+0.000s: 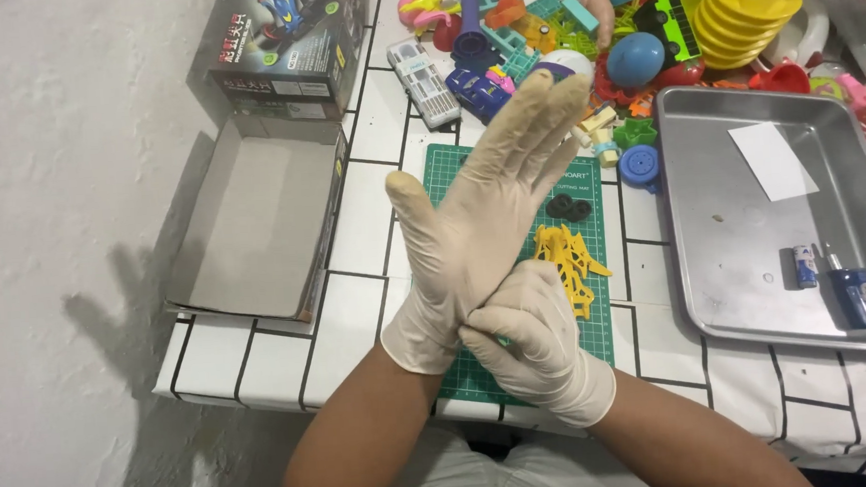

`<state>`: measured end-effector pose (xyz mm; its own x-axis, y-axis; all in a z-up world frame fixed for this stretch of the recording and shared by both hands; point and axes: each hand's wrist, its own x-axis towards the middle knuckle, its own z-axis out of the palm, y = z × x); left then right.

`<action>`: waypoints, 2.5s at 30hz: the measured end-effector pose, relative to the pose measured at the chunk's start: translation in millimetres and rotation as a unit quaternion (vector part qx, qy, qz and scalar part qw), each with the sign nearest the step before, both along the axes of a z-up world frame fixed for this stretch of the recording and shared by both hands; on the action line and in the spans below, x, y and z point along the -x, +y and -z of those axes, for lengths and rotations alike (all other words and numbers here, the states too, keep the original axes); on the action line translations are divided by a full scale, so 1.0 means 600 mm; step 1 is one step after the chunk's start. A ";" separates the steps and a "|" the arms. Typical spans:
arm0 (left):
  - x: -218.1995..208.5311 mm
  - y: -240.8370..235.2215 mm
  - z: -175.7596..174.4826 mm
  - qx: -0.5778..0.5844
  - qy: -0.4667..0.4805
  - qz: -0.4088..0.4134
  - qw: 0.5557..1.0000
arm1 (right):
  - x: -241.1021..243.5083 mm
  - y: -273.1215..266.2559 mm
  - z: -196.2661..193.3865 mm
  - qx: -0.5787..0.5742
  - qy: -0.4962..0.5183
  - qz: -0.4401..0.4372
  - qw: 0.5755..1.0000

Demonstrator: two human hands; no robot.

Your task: Assembling a small plastic toy car chassis by fitting and snapping together various components.

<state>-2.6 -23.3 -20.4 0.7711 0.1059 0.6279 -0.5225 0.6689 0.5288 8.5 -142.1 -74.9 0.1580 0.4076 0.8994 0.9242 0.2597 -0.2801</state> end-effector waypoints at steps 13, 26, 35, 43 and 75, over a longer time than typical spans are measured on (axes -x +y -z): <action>-0.025 0.105 0.046 -0.174 0.030 -0.300 0.937 | -0.083 -0.006 -0.002 -0.132 0.272 -0.051 0.952; -0.075 0.122 0.163 -0.263 0.074 -0.425 0.863 | -0.188 -0.019 0.007 -0.110 0.241 0.125 0.956; -0.064 0.142 0.166 -0.255 0.100 -0.404 0.873 | -0.219 -0.035 0.054 -0.050 0.365 0.074 0.927; -0.048 0.145 0.137 -0.347 0.061 -0.393 0.849 | -0.174 -0.031 0.015 0.033 0.332 0.109 0.936; -0.037 0.118 0.093 -0.484 -0.086 -0.433 0.756 | -0.069 -0.146 -0.025 0.445 -0.026 0.123 0.886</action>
